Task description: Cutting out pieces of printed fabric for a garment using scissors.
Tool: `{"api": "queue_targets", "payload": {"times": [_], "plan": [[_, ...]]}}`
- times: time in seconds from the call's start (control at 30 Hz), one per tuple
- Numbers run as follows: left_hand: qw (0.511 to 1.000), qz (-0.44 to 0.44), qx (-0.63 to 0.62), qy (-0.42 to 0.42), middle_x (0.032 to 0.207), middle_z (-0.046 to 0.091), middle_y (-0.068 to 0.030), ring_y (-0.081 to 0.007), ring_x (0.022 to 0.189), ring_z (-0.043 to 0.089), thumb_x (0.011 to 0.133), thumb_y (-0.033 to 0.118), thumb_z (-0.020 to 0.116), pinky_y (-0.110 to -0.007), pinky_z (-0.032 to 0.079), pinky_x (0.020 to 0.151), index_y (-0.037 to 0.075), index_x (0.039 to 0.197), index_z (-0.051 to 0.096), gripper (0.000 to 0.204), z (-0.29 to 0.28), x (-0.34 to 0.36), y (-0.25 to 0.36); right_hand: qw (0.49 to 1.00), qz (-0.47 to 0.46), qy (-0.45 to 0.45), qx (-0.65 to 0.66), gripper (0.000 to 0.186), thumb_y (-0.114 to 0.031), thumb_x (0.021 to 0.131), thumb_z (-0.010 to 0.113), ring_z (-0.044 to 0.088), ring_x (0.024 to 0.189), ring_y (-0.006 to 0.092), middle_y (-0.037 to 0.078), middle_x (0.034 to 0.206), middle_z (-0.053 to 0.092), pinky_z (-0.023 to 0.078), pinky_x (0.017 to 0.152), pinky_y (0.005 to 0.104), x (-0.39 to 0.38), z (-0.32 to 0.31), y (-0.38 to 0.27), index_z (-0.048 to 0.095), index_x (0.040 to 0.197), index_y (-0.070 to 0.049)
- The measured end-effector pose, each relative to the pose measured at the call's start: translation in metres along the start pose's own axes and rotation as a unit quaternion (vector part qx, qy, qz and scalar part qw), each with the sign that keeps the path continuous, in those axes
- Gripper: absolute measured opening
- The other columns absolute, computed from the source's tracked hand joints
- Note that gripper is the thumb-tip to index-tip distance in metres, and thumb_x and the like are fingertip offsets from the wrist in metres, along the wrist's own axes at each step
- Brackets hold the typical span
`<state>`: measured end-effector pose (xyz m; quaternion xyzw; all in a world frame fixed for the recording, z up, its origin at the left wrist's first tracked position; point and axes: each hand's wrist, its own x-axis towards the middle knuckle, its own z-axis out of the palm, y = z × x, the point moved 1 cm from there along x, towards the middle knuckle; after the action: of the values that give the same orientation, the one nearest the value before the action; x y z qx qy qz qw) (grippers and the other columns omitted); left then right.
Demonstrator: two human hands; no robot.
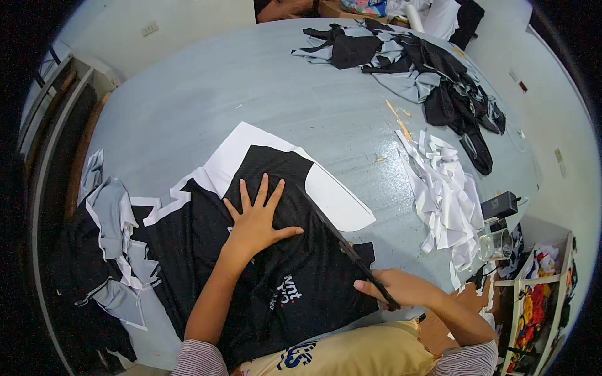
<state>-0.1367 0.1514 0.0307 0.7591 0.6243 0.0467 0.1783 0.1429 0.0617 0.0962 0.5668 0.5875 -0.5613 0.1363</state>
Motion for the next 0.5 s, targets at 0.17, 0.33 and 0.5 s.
{"api": "queue_targets", "payload": {"times": [0.17,0.33,0.5], "plan": [[1.000,0.002,-0.001,-0.007,0.157,0.008,-0.0123,-0.0506,0.139,-0.006,0.062,0.077,0.062,-0.078,0.002,0.097,0.024,0.149,0.024,0.109,-0.002,0.000,0.002,1.000,0.015,-0.008,0.008,0.071,-0.069,0.089,0.038,0.059,0.055,0.0191,0.008,0.058,0.055,0.046,0.054,0.0306,0.001,-0.005,-0.009,0.054,0.079,0.000],[1.000,-0.004,0.015,0.001,0.156,0.009,-0.0124,-0.0522,0.138,-0.003,0.062,0.079,0.059,-0.080,0.005,0.094,0.024,0.149,0.024,0.108,0.001,-0.001,-0.002,1.000,0.014,-0.004,0.024,0.071,-0.068,0.089,0.039,0.059,0.056,0.0183,0.008,0.058,0.055,0.046,0.054,0.0304,0.001,-0.005,-0.014,0.055,0.082,0.001],[1.000,-0.014,0.007,-0.002,0.156,0.007,-0.0145,-0.0528,0.138,-0.004,0.063,0.078,0.060,-0.080,0.005,0.095,0.024,0.149,0.024,0.108,0.000,-0.001,0.001,0.999,0.000,0.009,0.036,0.071,-0.067,0.089,0.041,0.059,0.055,0.0182,0.008,0.057,0.055,0.046,0.054,0.0303,0.004,-0.002,-0.007,0.056,0.081,0.002]]}}
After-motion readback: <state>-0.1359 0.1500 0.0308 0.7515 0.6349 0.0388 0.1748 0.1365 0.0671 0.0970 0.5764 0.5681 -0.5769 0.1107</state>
